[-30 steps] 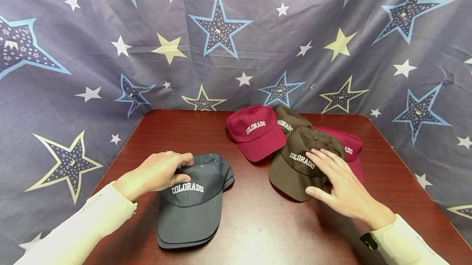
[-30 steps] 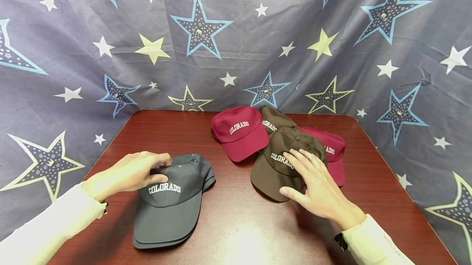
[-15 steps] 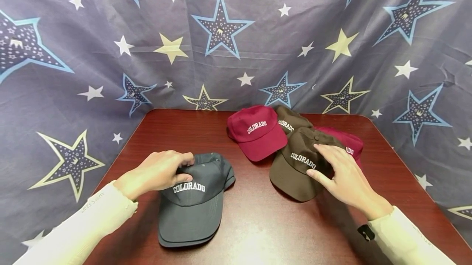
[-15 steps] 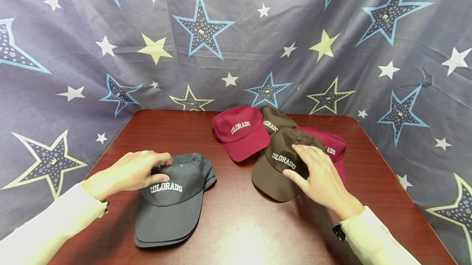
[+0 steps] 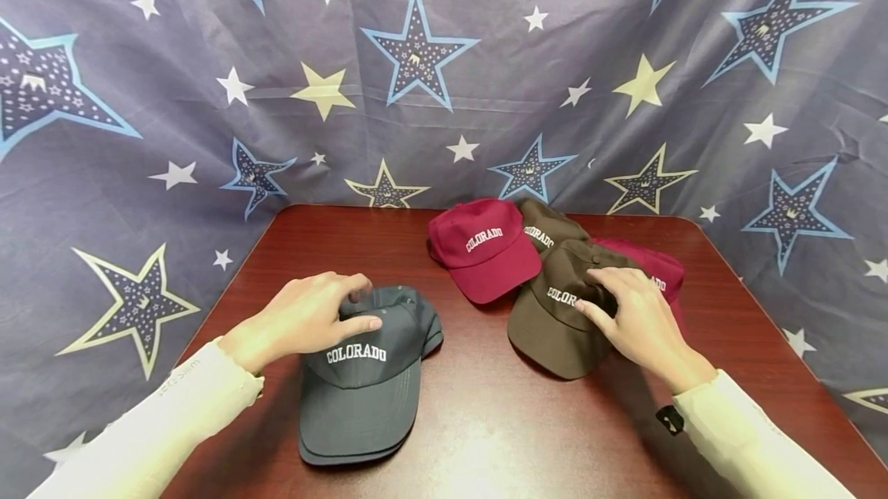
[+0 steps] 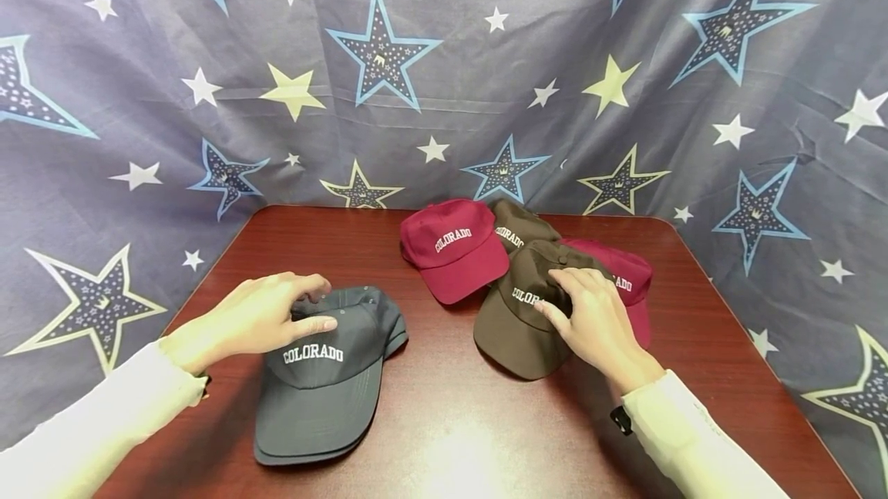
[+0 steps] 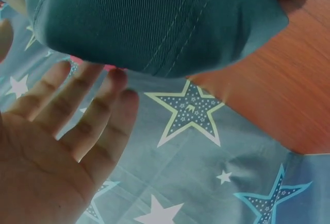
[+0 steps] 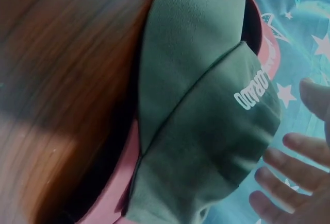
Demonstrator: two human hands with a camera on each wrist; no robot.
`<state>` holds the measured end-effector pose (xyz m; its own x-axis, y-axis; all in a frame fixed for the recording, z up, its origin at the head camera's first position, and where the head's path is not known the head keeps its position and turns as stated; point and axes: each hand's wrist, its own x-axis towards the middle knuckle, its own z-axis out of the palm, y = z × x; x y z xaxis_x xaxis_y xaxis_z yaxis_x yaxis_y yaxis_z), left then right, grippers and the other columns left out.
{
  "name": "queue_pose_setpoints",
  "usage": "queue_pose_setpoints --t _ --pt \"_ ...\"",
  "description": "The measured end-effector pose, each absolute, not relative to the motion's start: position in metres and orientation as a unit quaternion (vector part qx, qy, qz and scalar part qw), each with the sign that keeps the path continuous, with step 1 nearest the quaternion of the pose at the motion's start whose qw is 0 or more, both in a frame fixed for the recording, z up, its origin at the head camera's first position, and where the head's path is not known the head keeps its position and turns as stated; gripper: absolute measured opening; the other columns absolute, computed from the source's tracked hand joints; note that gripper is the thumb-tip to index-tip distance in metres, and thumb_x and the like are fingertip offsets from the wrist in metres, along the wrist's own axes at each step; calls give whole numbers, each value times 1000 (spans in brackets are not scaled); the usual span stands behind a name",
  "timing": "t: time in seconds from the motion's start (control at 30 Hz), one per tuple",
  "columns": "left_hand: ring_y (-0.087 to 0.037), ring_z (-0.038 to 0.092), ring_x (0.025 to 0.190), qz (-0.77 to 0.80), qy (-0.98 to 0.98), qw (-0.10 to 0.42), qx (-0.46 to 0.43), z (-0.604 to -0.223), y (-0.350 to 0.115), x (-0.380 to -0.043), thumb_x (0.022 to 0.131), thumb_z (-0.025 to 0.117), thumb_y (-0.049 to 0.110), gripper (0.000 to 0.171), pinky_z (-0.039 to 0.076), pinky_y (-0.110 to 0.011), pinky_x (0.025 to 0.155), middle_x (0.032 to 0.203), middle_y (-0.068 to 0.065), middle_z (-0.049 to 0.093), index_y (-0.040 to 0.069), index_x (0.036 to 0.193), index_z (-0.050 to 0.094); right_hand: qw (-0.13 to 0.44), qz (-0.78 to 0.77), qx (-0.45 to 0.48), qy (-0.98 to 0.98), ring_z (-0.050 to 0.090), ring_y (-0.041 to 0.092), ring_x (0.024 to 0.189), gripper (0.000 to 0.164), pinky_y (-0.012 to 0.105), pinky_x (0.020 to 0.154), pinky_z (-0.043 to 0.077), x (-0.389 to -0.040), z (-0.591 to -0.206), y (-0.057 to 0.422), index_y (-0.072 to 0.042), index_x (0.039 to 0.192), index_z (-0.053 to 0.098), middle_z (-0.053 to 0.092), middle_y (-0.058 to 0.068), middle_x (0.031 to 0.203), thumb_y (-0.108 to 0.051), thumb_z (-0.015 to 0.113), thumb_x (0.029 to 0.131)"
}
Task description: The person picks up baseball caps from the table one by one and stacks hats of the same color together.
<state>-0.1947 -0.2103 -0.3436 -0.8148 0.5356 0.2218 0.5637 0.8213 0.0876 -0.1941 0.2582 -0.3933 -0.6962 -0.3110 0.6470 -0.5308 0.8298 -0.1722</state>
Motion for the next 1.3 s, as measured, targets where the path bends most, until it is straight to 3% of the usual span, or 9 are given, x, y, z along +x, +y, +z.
queue_pose_setpoints --t 0.37,0.6,0.97,1.3 --pt "-14 57 98 -129 -945 139 -267 -345 -202 -202 84 51 71 60 48 -43 80 103 3 62 26 123 56 295 157 214 -918 52 32 106 51 53 88 39 -199 -396 250 -4 113 64 63 14 111 -34 78 75" --pt "-16 53 108 -148 -945 138 -257 -345 -198 -206 84 49 72 66 45 -44 88 117 0 60 24 129 54 287 147 199 -925 53 33 104 51 54 86 40 -202 -400 248 -3 113 64 64 16 110 -34 78 76" --pt "-15 53 108 -165 -947 130 -243 -347 -199 -210 85 47 73 66 45 -45 87 119 1 58 25 130 52 344 122 207 -908 58 32 85 27 48 72 42 -208 -404 246 -5 98 71 68 10 91 -17 77 75" --pt "-13 53 106 -167 -947 136 -238 -349 -202 -213 84 46 74 66 45 -44 85 116 3 59 27 130 51 377 139 227 -887 58 28 80 22 46 72 44 -193 -393 247 -6 94 72 68 8 84 -11 77 72"
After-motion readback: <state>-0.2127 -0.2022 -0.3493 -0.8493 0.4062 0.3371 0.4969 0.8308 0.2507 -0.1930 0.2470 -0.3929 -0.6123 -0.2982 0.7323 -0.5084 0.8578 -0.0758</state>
